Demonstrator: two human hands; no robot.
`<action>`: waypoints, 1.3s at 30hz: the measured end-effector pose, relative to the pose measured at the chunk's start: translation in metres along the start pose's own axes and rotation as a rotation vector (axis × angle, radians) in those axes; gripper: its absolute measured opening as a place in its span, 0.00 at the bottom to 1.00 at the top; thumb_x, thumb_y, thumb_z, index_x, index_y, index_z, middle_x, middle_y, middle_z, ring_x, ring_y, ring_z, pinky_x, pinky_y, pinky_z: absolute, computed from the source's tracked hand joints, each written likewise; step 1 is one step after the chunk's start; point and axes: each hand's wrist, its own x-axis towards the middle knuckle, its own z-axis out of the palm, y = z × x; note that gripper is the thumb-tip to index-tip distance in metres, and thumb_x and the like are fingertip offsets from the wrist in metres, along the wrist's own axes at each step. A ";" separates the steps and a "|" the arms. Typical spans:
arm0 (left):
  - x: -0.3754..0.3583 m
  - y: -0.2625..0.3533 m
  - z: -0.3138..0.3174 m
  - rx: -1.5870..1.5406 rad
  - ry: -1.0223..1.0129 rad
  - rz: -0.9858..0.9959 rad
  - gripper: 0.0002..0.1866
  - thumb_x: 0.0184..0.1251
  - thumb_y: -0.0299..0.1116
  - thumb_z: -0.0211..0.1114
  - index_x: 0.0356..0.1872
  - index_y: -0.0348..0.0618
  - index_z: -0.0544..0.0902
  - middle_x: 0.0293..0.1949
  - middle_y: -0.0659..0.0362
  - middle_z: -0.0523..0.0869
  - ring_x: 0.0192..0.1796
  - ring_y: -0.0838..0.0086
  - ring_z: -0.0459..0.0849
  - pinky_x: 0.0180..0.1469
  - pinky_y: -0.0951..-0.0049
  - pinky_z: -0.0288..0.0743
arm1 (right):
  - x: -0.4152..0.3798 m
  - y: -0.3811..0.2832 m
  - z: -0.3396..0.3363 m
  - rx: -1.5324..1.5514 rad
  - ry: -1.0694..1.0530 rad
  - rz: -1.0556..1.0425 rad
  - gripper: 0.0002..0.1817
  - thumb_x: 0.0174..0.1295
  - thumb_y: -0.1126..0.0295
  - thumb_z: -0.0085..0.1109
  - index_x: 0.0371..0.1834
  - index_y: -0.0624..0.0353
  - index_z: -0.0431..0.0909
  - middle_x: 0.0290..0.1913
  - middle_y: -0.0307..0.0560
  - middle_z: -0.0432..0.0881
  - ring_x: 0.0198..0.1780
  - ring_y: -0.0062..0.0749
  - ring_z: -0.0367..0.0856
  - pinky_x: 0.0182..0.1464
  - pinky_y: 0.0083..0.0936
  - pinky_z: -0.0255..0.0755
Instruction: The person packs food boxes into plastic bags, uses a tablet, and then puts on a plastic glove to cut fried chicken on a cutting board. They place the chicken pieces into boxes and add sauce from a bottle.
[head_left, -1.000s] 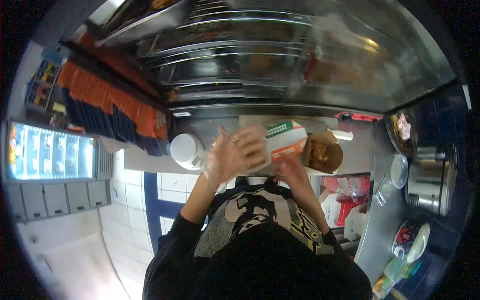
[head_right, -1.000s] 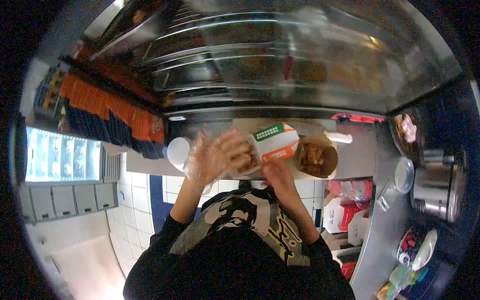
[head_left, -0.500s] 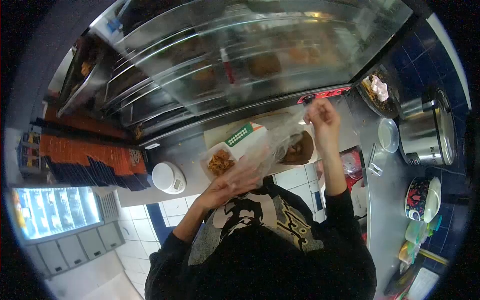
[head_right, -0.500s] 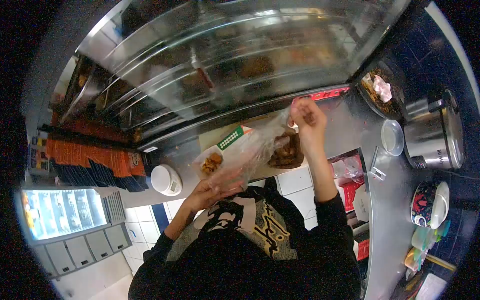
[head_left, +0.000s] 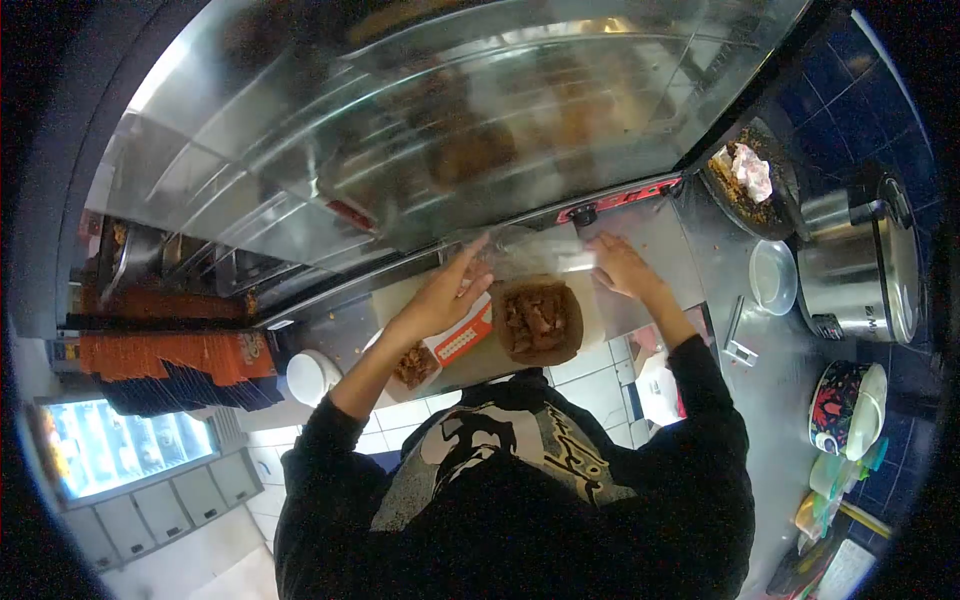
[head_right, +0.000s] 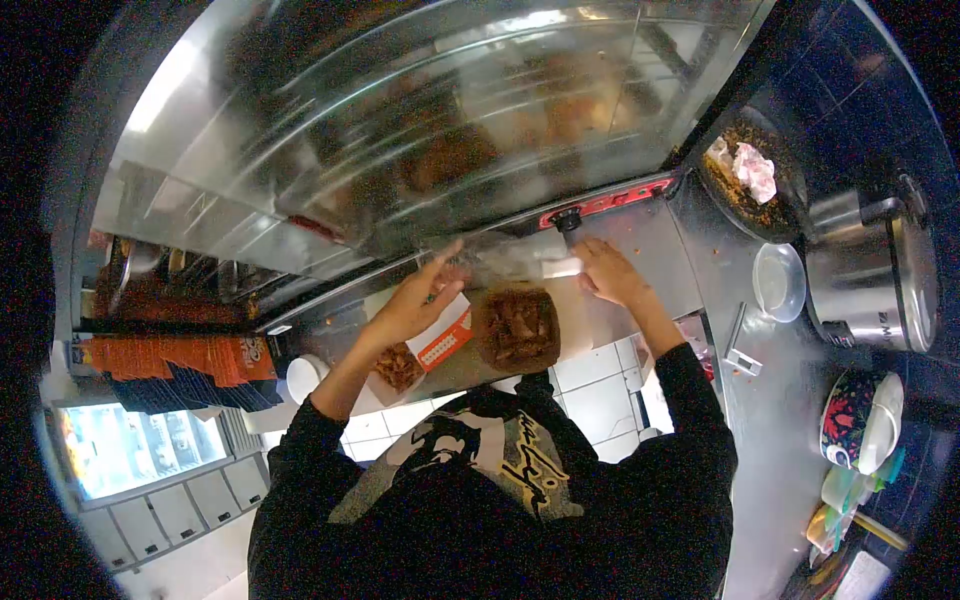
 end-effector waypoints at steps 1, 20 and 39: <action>0.007 -0.011 0.005 0.158 0.050 0.042 0.24 0.68 0.36 0.53 0.63 0.49 0.60 0.50 0.49 0.78 0.50 0.59 0.78 0.51 0.62 0.72 | -0.012 0.011 -0.001 -0.034 0.028 -0.018 0.25 0.49 0.69 0.61 0.53 0.60 0.69 0.52 0.54 0.74 0.57 0.49 0.68 0.59 0.43 0.60; 0.038 -0.058 0.018 0.364 -0.160 0.068 0.17 0.59 0.35 0.62 0.49 0.40 0.77 0.46 0.44 0.80 0.48 0.50 0.79 0.52 0.58 0.72 | -0.139 0.022 -0.048 0.160 0.258 0.380 0.19 0.49 0.68 0.63 0.45 0.58 0.73 0.43 0.50 0.77 0.48 0.49 0.72 0.49 0.36 0.62; 0.006 -0.010 -0.109 1.241 1.571 0.334 0.31 0.71 0.53 0.28 0.71 0.49 0.52 0.71 0.42 0.48 0.73 0.48 0.43 0.69 0.42 0.34 | 0.054 -0.040 -0.157 -0.291 1.275 -0.190 0.22 0.62 0.67 0.46 0.60 0.58 0.67 0.65 0.65 0.60 0.65 0.58 0.59 0.65 0.48 0.49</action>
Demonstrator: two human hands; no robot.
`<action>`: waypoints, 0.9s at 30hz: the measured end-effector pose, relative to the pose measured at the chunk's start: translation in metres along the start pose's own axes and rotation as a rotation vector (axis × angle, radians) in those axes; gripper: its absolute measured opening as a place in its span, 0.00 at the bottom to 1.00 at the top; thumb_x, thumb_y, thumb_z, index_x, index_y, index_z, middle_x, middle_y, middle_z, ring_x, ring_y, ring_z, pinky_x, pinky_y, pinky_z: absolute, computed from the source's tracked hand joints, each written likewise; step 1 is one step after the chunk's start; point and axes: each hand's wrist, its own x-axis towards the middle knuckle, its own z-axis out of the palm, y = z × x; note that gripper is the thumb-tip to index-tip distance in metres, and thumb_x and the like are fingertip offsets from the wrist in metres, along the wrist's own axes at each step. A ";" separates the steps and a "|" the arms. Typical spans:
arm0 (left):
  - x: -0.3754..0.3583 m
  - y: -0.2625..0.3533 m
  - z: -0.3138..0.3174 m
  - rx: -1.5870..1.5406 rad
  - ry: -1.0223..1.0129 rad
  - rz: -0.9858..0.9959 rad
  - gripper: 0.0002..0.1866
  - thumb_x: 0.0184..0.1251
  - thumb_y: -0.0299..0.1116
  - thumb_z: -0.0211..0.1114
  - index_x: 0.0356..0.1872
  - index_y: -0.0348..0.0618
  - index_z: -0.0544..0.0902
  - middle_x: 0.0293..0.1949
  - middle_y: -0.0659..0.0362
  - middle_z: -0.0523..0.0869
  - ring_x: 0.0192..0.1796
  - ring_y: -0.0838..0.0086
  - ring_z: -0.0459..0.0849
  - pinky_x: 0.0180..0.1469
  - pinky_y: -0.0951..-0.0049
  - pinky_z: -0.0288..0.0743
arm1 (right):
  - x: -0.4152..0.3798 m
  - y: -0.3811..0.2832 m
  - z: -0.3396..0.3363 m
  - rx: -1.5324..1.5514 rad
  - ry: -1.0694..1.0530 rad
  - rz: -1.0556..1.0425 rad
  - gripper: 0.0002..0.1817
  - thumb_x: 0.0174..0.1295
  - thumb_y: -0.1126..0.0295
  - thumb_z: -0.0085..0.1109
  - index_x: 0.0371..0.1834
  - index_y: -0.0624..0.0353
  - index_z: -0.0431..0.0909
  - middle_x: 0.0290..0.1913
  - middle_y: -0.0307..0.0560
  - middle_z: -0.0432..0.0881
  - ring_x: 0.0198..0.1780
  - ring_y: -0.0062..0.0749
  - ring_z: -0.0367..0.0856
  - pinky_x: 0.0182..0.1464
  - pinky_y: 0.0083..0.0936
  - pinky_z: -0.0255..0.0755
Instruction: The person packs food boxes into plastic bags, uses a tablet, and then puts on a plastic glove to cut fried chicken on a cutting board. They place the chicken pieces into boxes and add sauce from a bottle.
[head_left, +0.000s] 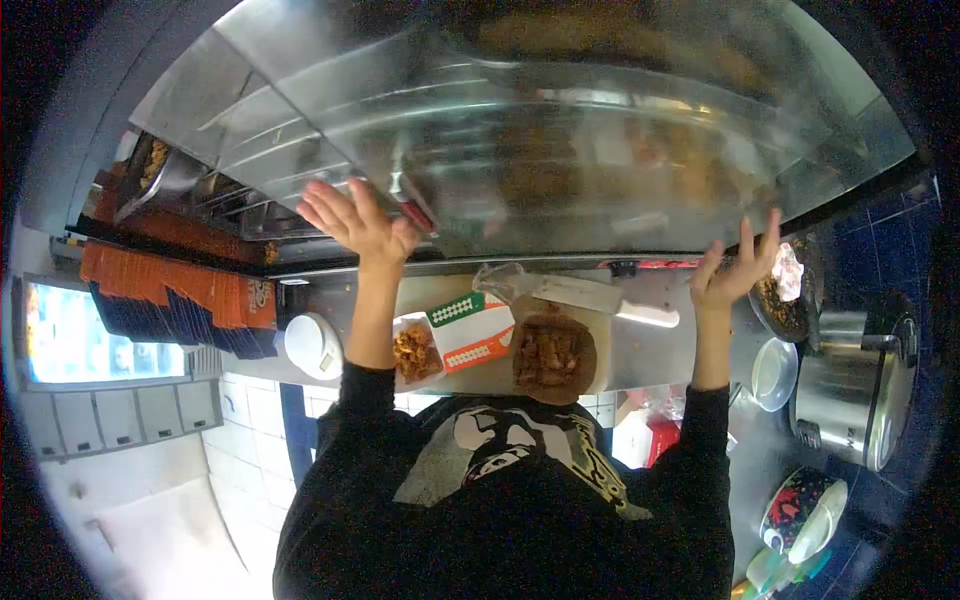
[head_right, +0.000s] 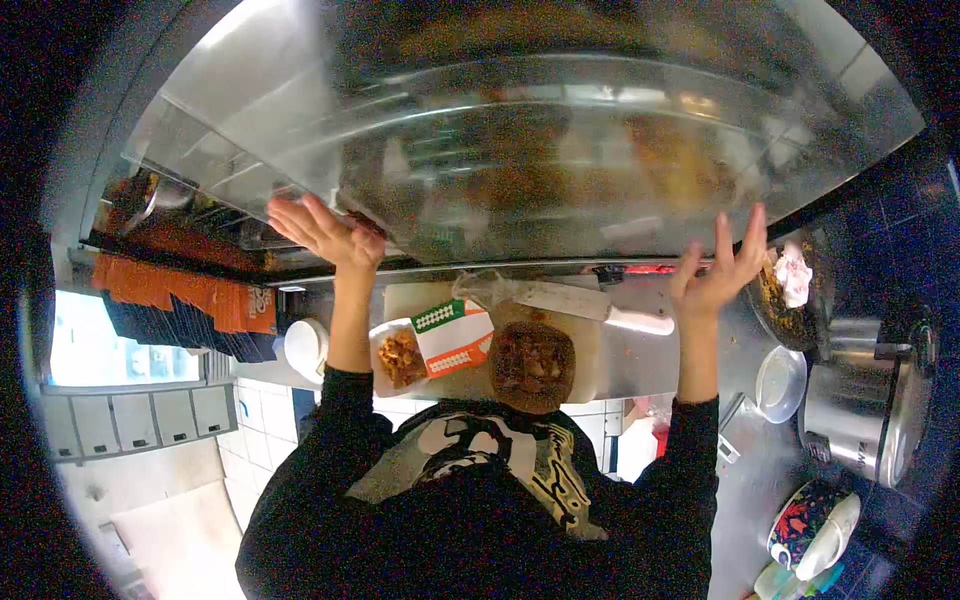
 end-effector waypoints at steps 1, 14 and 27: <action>-0.001 -0.003 0.000 0.007 0.004 0.011 0.31 0.71 0.53 0.27 0.71 0.50 0.52 0.71 0.43 0.47 0.73 0.49 0.42 0.69 0.42 0.33 | 0.010 -0.002 0.015 -0.035 0.092 -0.072 0.25 0.65 0.57 0.45 0.63 0.55 0.64 0.68 0.69 0.54 0.67 0.63 0.55 0.64 0.54 0.48; -0.011 -0.145 -0.040 0.064 -0.001 0.006 0.31 0.69 0.48 0.35 0.70 0.46 0.52 0.70 0.38 0.46 0.72 0.44 0.42 0.69 0.41 0.32 | 0.032 0.024 0.041 -0.171 0.180 -0.139 0.34 0.65 0.46 0.33 0.72 0.50 0.49 0.71 0.67 0.44 0.71 0.64 0.44 0.67 0.59 0.40; -0.025 -0.230 -0.066 0.183 0.027 -0.038 0.29 0.69 0.47 0.35 0.67 0.43 0.61 0.69 0.37 0.51 0.72 0.46 0.46 0.63 0.38 0.12 | 0.029 -0.018 0.013 0.008 0.037 0.085 0.29 0.67 0.60 0.43 0.69 0.59 0.54 0.72 0.66 0.43 0.72 0.59 0.44 0.69 0.47 0.41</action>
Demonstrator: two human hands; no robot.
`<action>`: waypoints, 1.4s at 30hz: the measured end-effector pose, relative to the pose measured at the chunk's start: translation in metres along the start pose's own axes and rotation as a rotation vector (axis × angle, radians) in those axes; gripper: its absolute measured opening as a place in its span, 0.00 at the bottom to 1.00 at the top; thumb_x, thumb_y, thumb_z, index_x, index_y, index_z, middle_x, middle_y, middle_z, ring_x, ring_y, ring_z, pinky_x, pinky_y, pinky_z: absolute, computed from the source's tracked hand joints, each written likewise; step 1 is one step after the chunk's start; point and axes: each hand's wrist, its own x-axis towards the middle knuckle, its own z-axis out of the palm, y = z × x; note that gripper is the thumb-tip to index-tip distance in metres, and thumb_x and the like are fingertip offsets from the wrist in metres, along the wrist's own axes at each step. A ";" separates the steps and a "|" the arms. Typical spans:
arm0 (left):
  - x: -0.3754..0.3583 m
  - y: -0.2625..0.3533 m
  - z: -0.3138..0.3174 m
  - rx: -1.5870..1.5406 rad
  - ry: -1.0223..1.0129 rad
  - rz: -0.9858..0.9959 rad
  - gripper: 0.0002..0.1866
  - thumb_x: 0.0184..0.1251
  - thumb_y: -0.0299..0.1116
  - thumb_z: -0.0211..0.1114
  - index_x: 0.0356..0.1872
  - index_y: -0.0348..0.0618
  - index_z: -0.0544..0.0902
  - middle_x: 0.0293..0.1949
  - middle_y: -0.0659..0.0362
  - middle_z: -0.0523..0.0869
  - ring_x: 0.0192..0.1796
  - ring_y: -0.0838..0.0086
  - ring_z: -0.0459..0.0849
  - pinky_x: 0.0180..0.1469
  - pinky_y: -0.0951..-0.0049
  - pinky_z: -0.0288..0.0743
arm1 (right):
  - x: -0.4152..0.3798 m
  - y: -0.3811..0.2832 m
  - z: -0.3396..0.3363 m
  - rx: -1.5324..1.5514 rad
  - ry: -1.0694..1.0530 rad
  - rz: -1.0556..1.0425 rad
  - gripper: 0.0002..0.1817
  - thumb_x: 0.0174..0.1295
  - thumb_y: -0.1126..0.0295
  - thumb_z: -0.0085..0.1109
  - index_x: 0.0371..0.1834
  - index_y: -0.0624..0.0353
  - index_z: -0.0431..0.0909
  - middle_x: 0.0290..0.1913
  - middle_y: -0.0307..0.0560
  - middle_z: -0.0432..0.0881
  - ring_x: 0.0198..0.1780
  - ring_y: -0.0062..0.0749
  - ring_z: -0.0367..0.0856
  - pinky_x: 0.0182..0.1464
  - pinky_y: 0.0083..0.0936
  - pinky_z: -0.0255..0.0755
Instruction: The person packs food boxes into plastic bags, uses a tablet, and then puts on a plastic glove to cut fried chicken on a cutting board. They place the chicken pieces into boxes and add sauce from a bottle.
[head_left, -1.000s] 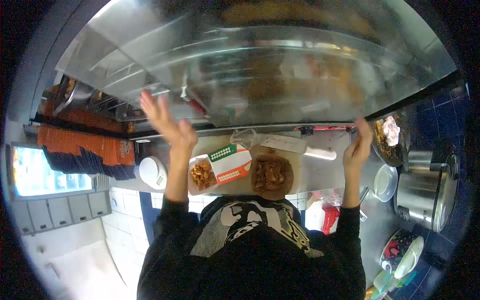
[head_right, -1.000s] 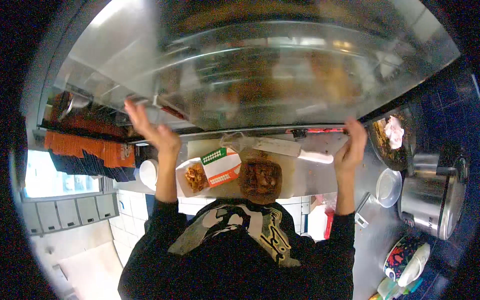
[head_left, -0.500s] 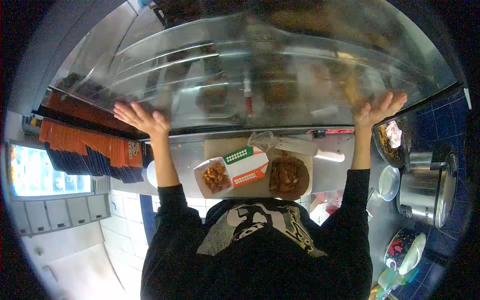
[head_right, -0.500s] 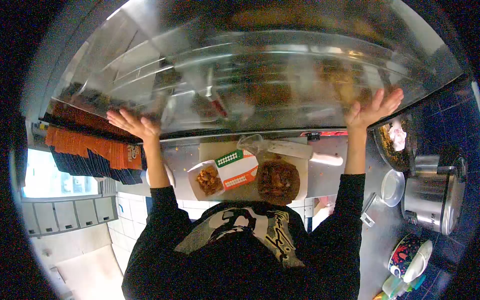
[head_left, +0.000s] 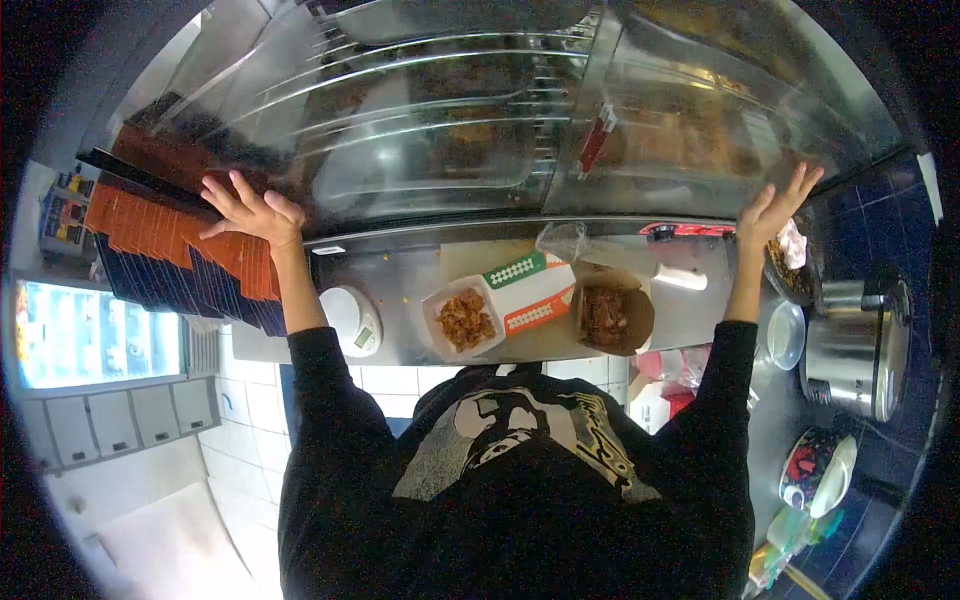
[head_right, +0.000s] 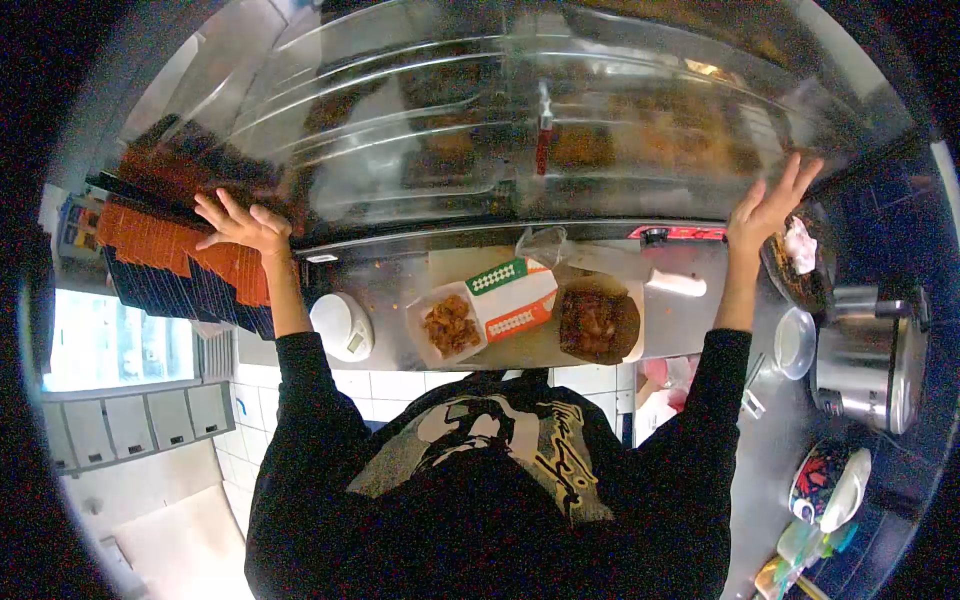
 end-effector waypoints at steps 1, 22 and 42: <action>-0.002 0.000 -0.001 -0.011 0.000 -0.003 0.29 0.69 0.47 0.35 0.67 0.43 0.61 0.69 0.37 0.51 0.72 0.46 0.46 0.63 0.38 0.12 | -0.008 -0.020 -0.009 0.036 0.019 0.085 0.27 0.66 0.67 0.46 0.67 0.64 0.57 0.71 0.65 0.45 0.72 0.57 0.45 0.70 0.44 0.42; -0.121 0.152 -0.070 -1.051 -1.817 -0.237 0.17 0.68 0.35 0.54 0.50 0.32 0.76 0.44 0.50 0.80 0.48 0.67 0.77 0.55 0.69 0.66 | -0.220 -0.183 -0.133 0.468 -0.143 1.846 0.17 0.60 0.68 0.55 0.45 0.75 0.75 0.35 0.58 0.81 0.27 0.41 0.83 0.26 0.32 0.83; -0.168 0.599 -0.420 -1.810 -1.598 0.201 0.20 0.67 0.40 0.56 0.48 0.31 0.77 0.39 0.48 0.84 0.42 0.68 0.82 0.46 0.70 0.73 | -0.399 -0.267 -0.807 -0.178 0.821 1.729 0.15 0.62 0.72 0.47 0.43 0.78 0.72 0.32 0.63 0.80 0.25 0.45 0.82 0.26 0.30 0.82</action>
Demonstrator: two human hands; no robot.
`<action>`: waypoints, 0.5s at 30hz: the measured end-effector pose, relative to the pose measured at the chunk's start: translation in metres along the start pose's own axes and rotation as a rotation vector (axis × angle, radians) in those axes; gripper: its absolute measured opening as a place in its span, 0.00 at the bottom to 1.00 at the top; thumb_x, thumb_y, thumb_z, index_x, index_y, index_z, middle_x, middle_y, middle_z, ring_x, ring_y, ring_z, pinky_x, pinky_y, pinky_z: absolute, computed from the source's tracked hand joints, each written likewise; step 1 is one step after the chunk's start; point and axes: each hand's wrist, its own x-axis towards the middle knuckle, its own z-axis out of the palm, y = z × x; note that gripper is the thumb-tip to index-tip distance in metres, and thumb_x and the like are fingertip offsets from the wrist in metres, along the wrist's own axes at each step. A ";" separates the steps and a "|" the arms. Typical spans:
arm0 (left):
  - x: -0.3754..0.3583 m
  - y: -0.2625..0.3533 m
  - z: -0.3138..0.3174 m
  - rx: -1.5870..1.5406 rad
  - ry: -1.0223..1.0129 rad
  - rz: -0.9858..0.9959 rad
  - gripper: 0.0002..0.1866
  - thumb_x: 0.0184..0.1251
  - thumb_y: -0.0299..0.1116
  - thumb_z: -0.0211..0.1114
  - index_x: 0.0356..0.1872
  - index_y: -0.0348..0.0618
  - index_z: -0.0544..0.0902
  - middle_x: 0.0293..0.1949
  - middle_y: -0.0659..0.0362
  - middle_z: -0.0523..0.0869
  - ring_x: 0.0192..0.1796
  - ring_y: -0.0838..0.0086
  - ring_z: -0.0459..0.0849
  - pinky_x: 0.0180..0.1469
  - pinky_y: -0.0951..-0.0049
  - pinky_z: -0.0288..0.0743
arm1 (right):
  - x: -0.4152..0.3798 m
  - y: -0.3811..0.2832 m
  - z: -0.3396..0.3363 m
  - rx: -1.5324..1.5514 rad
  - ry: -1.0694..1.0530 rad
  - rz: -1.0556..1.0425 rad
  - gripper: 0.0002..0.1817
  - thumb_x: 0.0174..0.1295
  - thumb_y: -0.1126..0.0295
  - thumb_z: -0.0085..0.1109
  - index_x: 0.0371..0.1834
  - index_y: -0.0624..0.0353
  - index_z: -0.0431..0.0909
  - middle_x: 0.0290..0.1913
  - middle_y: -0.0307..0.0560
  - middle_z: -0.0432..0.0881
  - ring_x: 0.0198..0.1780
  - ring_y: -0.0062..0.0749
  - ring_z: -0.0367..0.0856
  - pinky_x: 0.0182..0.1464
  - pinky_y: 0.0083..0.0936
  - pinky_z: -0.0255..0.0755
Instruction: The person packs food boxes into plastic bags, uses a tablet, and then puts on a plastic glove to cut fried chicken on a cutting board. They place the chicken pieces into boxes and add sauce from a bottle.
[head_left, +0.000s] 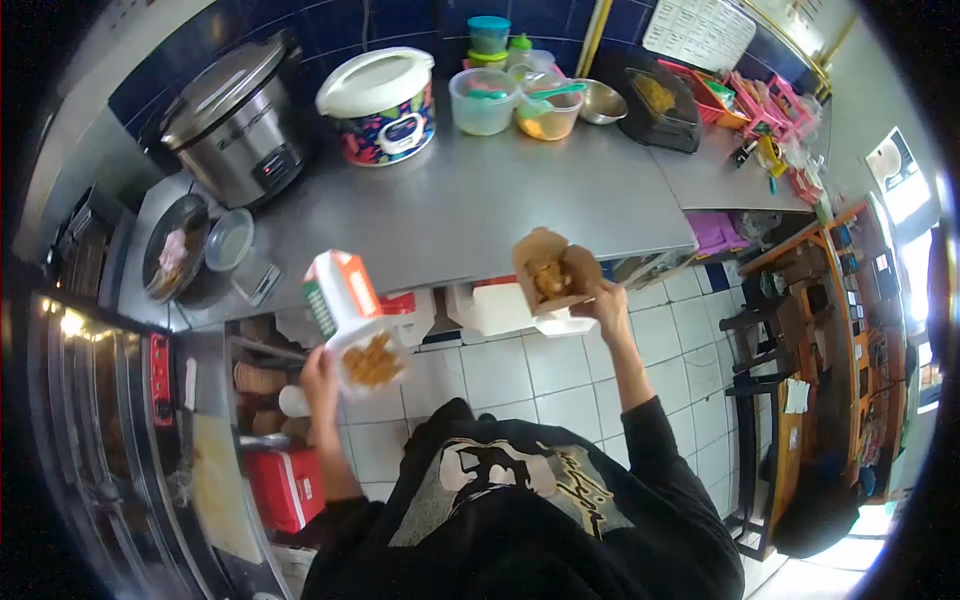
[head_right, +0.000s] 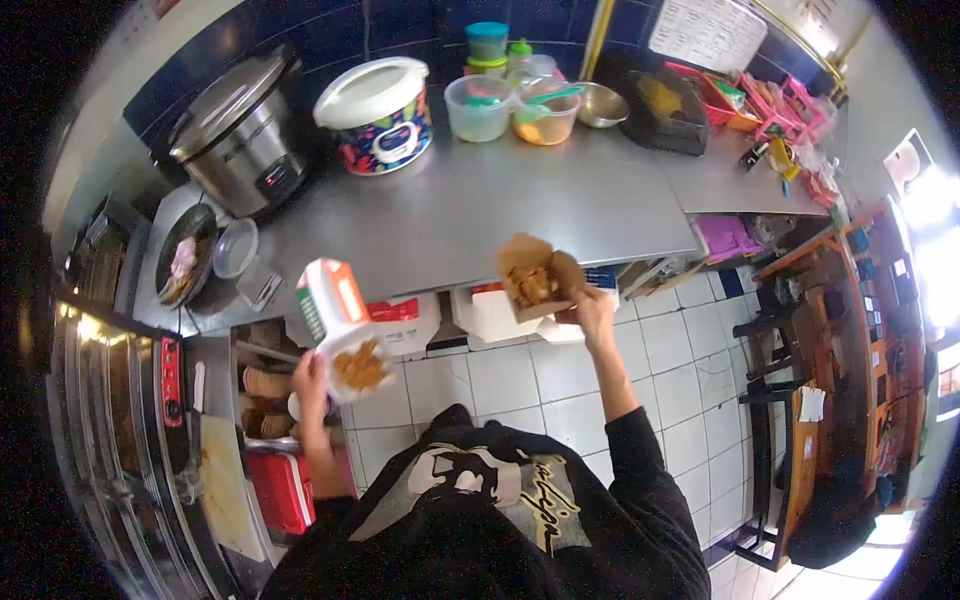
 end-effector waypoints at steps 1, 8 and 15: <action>0.018 0.032 0.042 -0.069 -0.034 -0.018 0.20 0.67 0.40 0.56 0.47 0.30 0.77 0.38 0.49 0.84 0.41 0.70 0.81 0.45 0.72 0.73 | 0.025 -0.005 -0.018 0.021 0.036 0.039 0.16 0.61 0.72 0.46 0.44 0.78 0.71 0.33 0.63 0.79 0.25 0.45 0.82 0.26 0.30 0.82; 0.120 0.113 0.267 -0.178 -0.101 0.011 0.15 0.67 0.36 0.56 0.45 0.32 0.77 0.33 0.52 0.84 0.35 0.76 0.80 0.38 0.73 0.72 | 0.182 -0.026 -0.094 0.027 0.048 -0.032 0.19 0.66 0.67 0.46 0.50 0.77 0.70 0.39 0.62 0.79 0.28 0.42 0.83 0.30 0.29 0.82; 0.158 0.158 0.359 0.184 0.155 0.021 0.21 0.63 0.37 0.59 0.52 0.33 0.72 0.39 0.48 0.80 0.40 0.64 0.79 0.41 0.66 0.72 | 0.315 -0.203 -0.133 -1.290 -0.210 -0.225 0.22 0.62 0.56 0.53 0.46 0.68 0.76 0.34 0.62 0.81 0.28 0.47 0.82 0.31 0.33 0.75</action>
